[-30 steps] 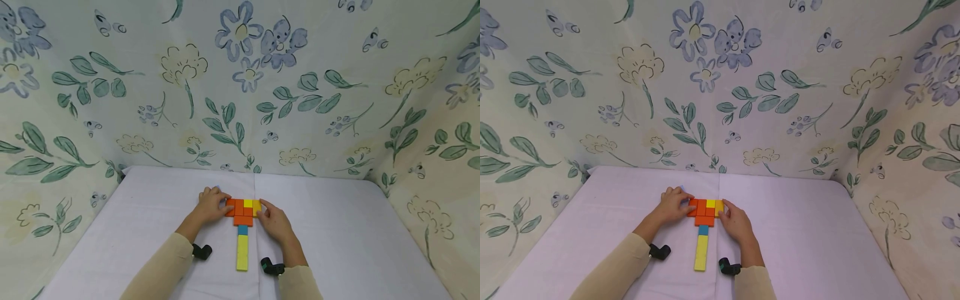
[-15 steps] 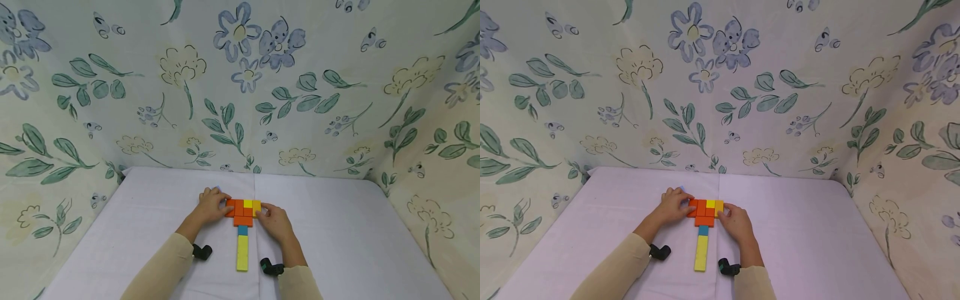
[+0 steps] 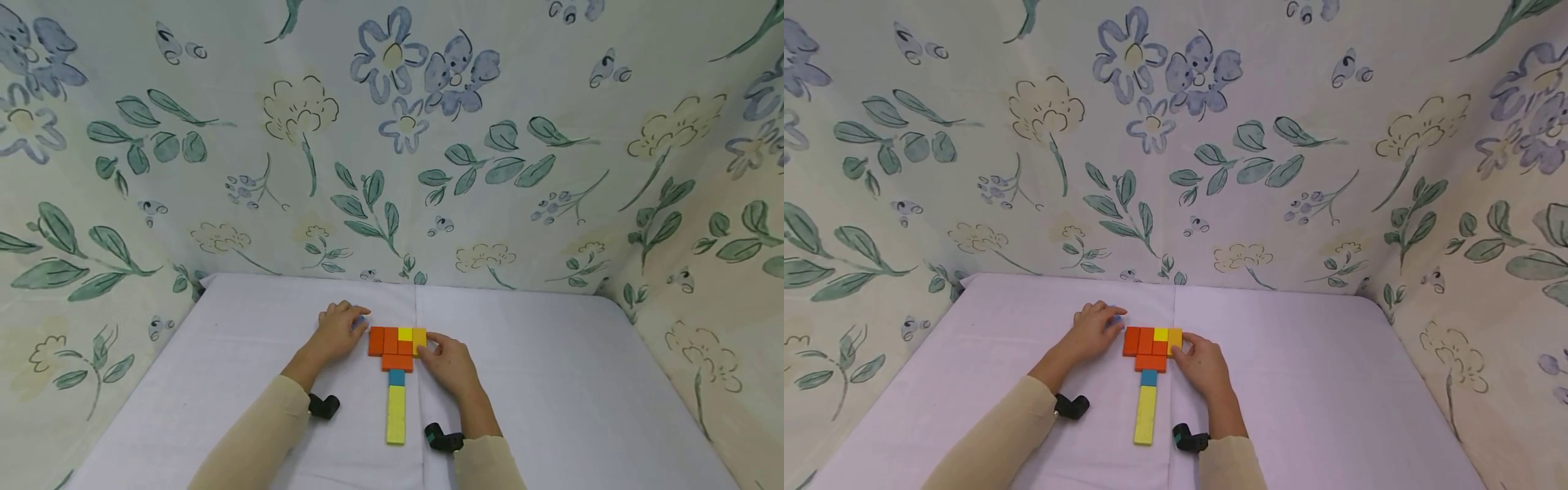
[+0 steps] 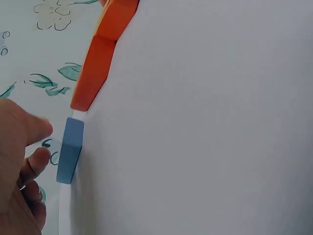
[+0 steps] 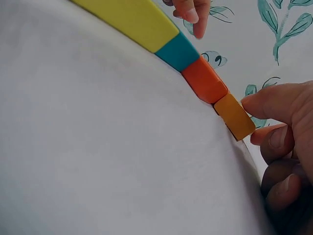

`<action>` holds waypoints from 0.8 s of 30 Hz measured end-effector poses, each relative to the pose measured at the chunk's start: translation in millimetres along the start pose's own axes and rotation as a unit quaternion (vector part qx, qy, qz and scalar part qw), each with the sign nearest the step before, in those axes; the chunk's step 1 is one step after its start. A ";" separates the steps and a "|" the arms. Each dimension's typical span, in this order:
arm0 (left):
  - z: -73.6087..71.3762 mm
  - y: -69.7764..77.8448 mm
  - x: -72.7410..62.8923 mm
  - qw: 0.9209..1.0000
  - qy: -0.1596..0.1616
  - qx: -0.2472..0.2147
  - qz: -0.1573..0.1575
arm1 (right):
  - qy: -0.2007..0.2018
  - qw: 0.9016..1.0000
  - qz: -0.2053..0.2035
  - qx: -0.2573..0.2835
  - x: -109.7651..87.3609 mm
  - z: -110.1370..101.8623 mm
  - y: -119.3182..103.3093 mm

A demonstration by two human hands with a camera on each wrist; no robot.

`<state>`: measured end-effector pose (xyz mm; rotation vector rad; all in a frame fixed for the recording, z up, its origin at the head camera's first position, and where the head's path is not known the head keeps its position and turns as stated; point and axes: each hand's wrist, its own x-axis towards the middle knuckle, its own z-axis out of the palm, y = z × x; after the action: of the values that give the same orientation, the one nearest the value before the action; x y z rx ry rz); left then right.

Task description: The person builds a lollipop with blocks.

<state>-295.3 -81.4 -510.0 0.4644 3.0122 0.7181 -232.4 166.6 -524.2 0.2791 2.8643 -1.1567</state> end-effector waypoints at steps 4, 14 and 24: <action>-10.7 -11.4 5.7 0.999 -0.008 0.038 -0.021 | -0.001 1.000 0.002 0.001 0.4 0.3 0.9; -18.4 -32.4 16.2 0.992 -0.082 0.088 -0.028 | -0.004 1.000 0.008 0.003 0.2 1.0 0.8; -22.7 -35.9 16.2 0.995 -0.063 0.070 -0.007 | -0.004 1.000 0.007 0.000 -1.6 -1.5 -2.2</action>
<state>-322.8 -117.3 -504.6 0.4737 2.9545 0.4581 -231.1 165.8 -521.4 0.2928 2.8500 -1.1538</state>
